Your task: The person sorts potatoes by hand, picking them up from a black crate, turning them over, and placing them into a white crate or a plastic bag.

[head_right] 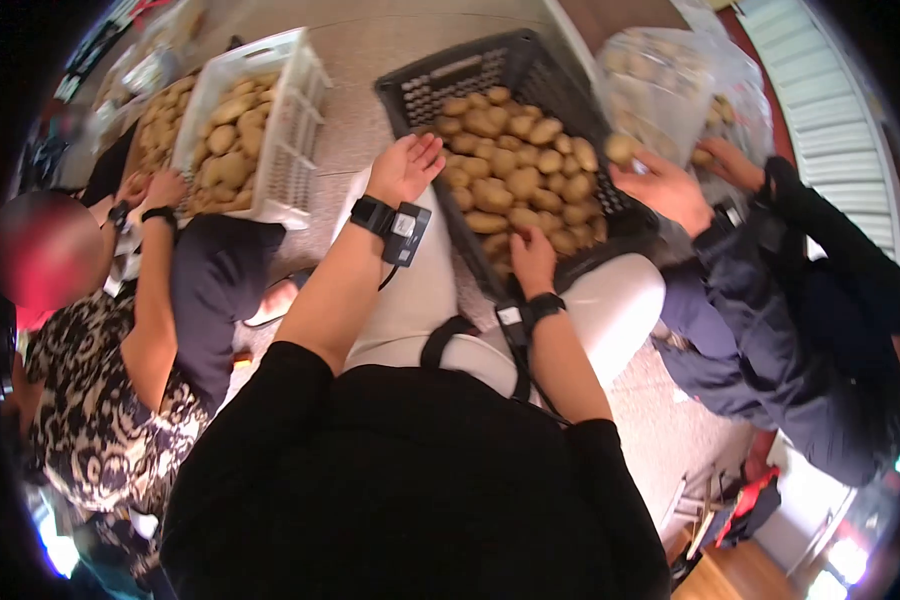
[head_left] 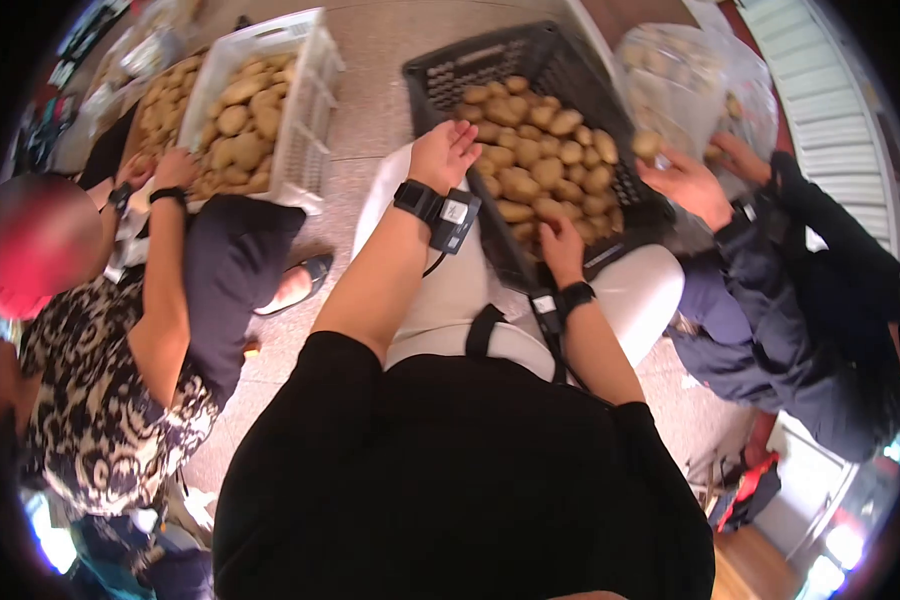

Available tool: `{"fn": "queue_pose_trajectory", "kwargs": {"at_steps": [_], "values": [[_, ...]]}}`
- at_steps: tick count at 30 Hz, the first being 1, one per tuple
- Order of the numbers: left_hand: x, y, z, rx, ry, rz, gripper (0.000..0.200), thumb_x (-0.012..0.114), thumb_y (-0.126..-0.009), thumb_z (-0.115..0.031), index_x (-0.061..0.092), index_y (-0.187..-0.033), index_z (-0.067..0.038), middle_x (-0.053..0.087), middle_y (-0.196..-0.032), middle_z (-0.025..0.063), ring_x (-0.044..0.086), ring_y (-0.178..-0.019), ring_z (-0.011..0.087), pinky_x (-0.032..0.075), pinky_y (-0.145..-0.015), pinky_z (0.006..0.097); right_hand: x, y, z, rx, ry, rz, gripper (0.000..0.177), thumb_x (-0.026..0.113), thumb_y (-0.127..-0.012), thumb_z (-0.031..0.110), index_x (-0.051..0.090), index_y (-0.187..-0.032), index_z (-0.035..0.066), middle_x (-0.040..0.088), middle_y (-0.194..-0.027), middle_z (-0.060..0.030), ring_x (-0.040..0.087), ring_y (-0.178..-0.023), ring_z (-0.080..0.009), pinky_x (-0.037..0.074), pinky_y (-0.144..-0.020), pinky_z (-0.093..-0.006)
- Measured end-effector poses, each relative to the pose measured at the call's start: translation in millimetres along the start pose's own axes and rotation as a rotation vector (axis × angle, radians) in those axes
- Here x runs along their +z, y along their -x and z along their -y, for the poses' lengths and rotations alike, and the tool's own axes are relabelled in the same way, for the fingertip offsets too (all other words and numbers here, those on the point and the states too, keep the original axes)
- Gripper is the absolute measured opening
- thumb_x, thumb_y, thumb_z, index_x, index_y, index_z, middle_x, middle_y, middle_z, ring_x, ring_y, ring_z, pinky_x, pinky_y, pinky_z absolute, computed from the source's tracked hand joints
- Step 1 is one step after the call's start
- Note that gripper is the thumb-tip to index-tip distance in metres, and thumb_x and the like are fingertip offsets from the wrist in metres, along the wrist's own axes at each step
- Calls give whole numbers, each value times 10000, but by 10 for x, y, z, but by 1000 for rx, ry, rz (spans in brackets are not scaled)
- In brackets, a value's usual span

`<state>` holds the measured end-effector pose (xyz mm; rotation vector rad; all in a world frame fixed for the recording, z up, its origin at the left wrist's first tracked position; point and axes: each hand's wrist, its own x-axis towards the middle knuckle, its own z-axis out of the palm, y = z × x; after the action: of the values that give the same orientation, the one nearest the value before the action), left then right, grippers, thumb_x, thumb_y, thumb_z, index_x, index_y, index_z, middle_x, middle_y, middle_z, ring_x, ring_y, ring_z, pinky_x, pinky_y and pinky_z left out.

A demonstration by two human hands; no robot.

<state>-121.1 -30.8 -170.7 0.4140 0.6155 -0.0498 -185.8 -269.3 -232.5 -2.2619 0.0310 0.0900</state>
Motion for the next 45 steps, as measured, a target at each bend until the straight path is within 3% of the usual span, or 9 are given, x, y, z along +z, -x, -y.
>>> {"fn": "queue_pose_trajectory", "kwargs": {"at_steps": [5,11,16,22,28,30,31,35,45], "values": [[32,53,452,-145,-256,38,174,419,-848,-131,411,-966,-4,509,-962,118,485,-953,258,392,-810,399,-9,-20,-67,77,-18,-74,237,562,-712,164,544,-891,10,590,-810,-155,574,-763,-282,441,-694,-333],[-54,55,534,12,-387,56,176,394,-853,-152,424,-947,-6,553,-903,133,559,-868,255,452,-702,346,-1,-108,117,148,-73,-84,307,577,-699,146,525,-971,13,571,-891,-170,554,-827,-300,430,-736,-339],[-76,-1,493,-75,-347,82,224,385,-870,-195,413,-959,9,550,-909,165,572,-855,270,481,-675,350,98,-377,388,-371,116,55,482,569,-659,44,437,-1122,70,461,-1118,-184,450,-1020,-334,390,-831,-373],[-61,11,464,-78,-399,110,333,311,-901,-245,384,-1018,58,507,-1004,193,533,-941,302,481,-736,377,304,-586,304,-324,225,279,583,586,-621,21,420,-1159,170,396,-1181,-189,433,-1027,-364,392,-849,-376],[-53,7,461,-86,-393,69,409,328,-895,-275,333,-1104,76,484,-1054,208,520,-957,312,474,-746,386,312,-667,68,-151,-98,247,513,612,-673,119,425,-1151,118,535,-949,-156,546,-850,-297,451,-723,-352],[-74,3,460,-90,-391,98,418,342,-891,-273,321,-1118,77,468,-1078,211,504,-980,312,467,-759,391,92,-584,160,525,-754,218,331,557,-764,226,491,-1061,94,559,-825,-107,561,-616,-204,445,-519,-321],[-74,11,456,-89,-393,129,429,357,-887,-271,309,-1132,77,453,-1103,214,487,-1003,312,459,-771,396,-4,-543,149,531,-954,269,334,459,-818,382,520,-978,95,552,-753,-76,501,-472,-144,368,-401,-263],[-27,46,479,-72,-461,114,422,421,-867,-262,326,-1140,46,391,-1173,199,438,-1055,291,429,-816,394,-354,-339,223,667,-1171,398,505,350,-811,544,502,-937,80,495,-570,-61,399,-404,-136,308,-382,-243],[84,431,972,-237,-711,469,404,554,-794,-110,372,-1140,-7,443,-1090,113,501,-948,200,472,-758,323,-384,-110,200,735,-1138,341,440,350,-828,508,425,-681,100,302,-434,-7,263,-335,-126,243,-352,-260]]}}
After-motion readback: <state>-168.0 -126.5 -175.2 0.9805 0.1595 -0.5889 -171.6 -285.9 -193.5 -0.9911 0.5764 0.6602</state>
